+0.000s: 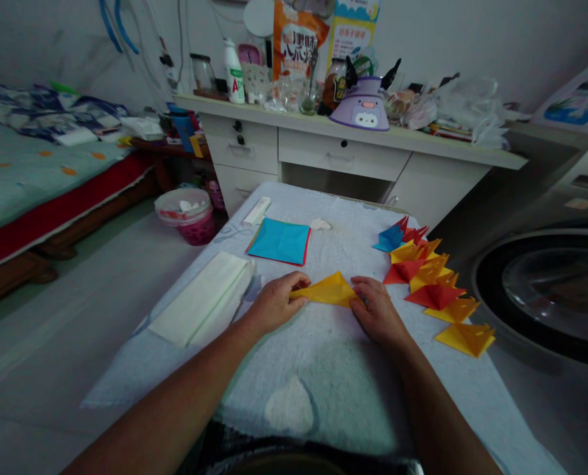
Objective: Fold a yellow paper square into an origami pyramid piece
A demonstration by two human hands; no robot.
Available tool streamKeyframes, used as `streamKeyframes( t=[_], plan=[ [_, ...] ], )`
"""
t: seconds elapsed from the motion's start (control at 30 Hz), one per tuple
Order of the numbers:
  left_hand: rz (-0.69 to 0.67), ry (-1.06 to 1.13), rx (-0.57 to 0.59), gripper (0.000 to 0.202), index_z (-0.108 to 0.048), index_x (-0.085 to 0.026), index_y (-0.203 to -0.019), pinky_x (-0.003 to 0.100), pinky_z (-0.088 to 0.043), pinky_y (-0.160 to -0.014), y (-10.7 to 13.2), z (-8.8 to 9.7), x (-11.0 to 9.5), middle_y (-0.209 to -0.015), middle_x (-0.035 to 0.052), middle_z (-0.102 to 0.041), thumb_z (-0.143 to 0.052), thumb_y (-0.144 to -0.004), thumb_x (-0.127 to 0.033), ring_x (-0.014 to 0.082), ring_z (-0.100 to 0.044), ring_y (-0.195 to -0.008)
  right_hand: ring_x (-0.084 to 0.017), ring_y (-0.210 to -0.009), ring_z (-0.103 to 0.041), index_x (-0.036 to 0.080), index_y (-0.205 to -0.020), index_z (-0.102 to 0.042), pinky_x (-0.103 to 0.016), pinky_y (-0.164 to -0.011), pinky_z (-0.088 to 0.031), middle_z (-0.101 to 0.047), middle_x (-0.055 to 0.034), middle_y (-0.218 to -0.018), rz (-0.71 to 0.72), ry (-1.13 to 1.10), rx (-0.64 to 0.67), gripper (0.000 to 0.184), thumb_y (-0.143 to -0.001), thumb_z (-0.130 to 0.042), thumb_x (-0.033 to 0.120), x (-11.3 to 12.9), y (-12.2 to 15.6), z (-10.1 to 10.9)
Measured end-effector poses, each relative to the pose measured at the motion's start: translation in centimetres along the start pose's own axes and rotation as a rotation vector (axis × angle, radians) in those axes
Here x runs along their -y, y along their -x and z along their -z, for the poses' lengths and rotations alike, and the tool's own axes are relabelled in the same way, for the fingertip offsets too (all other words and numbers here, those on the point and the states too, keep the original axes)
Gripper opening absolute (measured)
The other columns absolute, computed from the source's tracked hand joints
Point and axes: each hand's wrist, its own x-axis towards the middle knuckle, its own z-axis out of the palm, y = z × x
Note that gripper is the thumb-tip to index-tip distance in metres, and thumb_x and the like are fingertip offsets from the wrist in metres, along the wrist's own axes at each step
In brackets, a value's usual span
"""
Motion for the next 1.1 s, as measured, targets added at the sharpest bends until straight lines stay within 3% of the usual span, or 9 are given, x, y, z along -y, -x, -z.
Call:
streamKeyframes(
  t=[0.17,0.4,0.63,0.8,0.93,1.1],
  plan=[
    [-0.023,-0.02,-0.007,0.028,-0.059,-0.02,-0.104,0.029,-0.049,-0.082,0.0,0.0,-0.1,-0.104,0.0038,-0.067,-0.062,-0.076,-0.015,0.0176,-0.064,-0.091,-0.028,-0.114,-0.052,0.021,-0.097,-0.061,-0.05,-0.099,-0.04,-0.06,-0.0121,-0.12,0.014,-0.026,-0.103,0.016,-0.083,-0.053,0.023,0.4,-0.1,0.0],
    [-0.048,-0.09,0.029,0.024,-0.062,-0.019,-0.101,0.029,-0.048,-0.079,0.0,-0.1,-0.1,-0.098,0.0041,-0.068,-0.059,-0.077,-0.015,0.0183,-0.063,-0.088,-0.029,-0.12,-0.047,0.023,-0.117,-0.054,-0.049,-0.102,-0.038,-0.052,-0.0123,-0.127,0.07,-0.025,-0.219,0.036,-0.081,-0.059,0.023,1.9,0.0,0.6],
    [-0.072,-0.049,0.011,0.027,-0.061,-0.019,-0.101,0.028,-0.047,-0.075,0.1,-0.3,-0.1,-0.096,0.0032,-0.066,-0.062,-0.074,-0.015,0.0166,-0.062,-0.084,-0.026,-0.106,-0.053,0.024,-0.108,-0.059,-0.046,-0.092,-0.043,-0.055,-0.0088,-0.11,0.152,-0.022,-0.264,0.025,-0.084,-0.058,0.021,3.5,0.3,0.6],
    [-0.05,0.034,0.044,0.031,-0.062,-0.019,-0.103,0.024,-0.045,-0.066,0.4,0.0,-0.5,-0.092,0.0022,-0.067,-0.069,-0.076,-0.031,0.0145,-0.06,-0.075,-0.023,-0.094,-0.056,0.024,-0.096,-0.061,-0.04,-0.082,-0.046,-0.059,-0.0062,-0.097,0.182,-0.041,-0.282,0.012,-0.087,-0.055,0.019,3.9,0.3,0.8],
    [-0.054,0.105,0.061,0.032,-0.062,-0.018,-0.105,0.023,-0.044,-0.065,0.5,0.5,-0.9,-0.092,0.0028,-0.067,-0.055,-0.088,-0.043,0.0146,-0.06,-0.078,-0.02,-0.087,-0.058,0.023,-0.09,-0.06,-0.034,-0.077,-0.048,-0.06,-0.0053,-0.093,0.199,-0.105,-0.245,0.011,-0.088,-0.052,0.015,4.0,0.3,0.9],
    [-0.043,0.115,0.049,0.03,-0.062,-0.018,-0.104,0.024,-0.046,-0.07,0.4,0.7,-1.2,-0.095,0.004,-0.068,-0.042,-0.095,-0.039,0.0168,-0.063,-0.085,-0.016,-0.073,-0.057,0.023,-0.093,-0.057,-0.03,-0.068,-0.048,-0.061,-0.0039,-0.09,0.195,-0.135,-0.176,0.013,-0.086,-0.051,0.013,4.5,0.5,0.8]
  ],
)
